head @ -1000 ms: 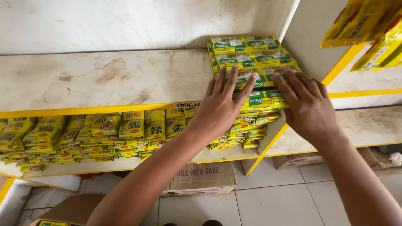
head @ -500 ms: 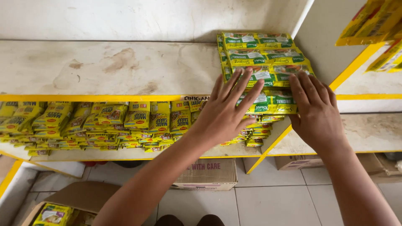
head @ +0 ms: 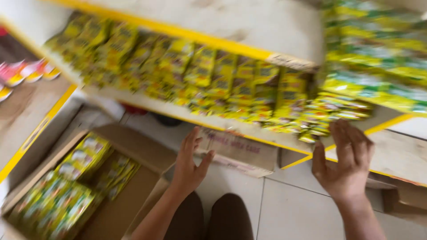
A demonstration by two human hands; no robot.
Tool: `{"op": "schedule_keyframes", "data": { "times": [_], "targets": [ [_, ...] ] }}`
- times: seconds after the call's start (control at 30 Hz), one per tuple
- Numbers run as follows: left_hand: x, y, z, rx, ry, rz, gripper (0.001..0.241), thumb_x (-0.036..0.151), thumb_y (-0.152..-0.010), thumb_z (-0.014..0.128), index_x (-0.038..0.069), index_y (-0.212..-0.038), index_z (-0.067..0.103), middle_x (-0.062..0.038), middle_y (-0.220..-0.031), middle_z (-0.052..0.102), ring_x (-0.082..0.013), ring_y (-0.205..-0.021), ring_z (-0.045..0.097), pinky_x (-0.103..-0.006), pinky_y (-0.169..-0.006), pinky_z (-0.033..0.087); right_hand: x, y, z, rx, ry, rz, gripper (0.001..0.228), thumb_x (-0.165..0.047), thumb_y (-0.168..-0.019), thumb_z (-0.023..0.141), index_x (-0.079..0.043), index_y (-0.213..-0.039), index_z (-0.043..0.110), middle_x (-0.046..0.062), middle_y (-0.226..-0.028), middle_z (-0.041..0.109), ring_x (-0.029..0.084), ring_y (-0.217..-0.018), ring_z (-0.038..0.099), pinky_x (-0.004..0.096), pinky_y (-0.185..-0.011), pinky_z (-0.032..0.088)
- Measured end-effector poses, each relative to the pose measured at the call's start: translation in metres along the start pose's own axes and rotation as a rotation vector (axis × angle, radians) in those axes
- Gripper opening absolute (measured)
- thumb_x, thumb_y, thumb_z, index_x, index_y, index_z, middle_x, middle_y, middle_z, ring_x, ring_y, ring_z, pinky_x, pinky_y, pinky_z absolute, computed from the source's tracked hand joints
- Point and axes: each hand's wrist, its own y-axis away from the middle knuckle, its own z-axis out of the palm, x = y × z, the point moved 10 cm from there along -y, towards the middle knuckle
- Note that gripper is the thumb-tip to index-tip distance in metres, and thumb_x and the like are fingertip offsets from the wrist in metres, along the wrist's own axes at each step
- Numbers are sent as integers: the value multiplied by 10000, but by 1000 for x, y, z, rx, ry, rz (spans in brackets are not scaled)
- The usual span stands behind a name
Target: The recorder is taking packets of seasoning from a box on the floor and organizing them onto a low grocery store shelf.
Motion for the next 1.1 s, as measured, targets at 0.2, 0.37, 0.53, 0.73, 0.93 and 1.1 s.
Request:
{"op": "schedule_keyframes", "data": {
  "times": [0.2,0.37,0.53,0.73,0.93,1.1],
  "targets": [
    [-124,134,-104,283,70,-430,552,228,-984,700,6,-1448,498,-192,-1321,600,-258,-1174,657,-397,-952,565,-130,39,97,-197,-360,-22,427,-41,-893,771,2,-1302,655,155,-1398,607,345,-1268,564,451,-1086,462],
    [-186,220,-154,379,94,-713,609,254,-955,668,46,-1487,459,-149,-1394,606,-252,-1157,658,-372,-958,557,-213,30,122,-194,-430,-120,404,-37,-834,778,-10,-1225,678,166,-1321,650,363,-1241,601,485,-1067,465],
    [-258,229,-165,581,666,-860,728,527,-1004,467,162,-1598,257,-113,-1605,382,-284,-1434,457,-429,-1133,409,-247,17,158,-353,-718,47,386,-52,-929,724,-15,-1309,668,184,-1291,691,343,-1197,662,409,-1032,526],
    [-423,308,-181,839,648,-1335,749,596,-906,497,195,-1536,438,43,-1570,421,-272,-1303,440,-497,-1085,413,-358,69,277,-668,-969,59,346,-116,-946,699,-11,-1275,675,182,-1305,686,313,-1182,676,382,-1013,534],
    [-566,442,-181,1322,901,-1363,851,667,-1033,602,5,-1553,473,-317,-1624,285,-302,-1025,343,-551,-1146,429,-455,136,378,-944,-1049,84,372,-141,-951,667,-33,-1307,672,175,-1369,668,319,-1259,635,382,-1055,491],
    [-547,457,-250,1549,907,-1060,758,590,-1006,549,150,-1589,346,-86,-1563,392,-291,-1388,439,-459,-1111,406,-530,178,433,-1198,-1100,82,386,-153,-965,642,-46,-1336,641,171,-1389,647,316,-1281,616,382,-1052,488]
  ]
}}
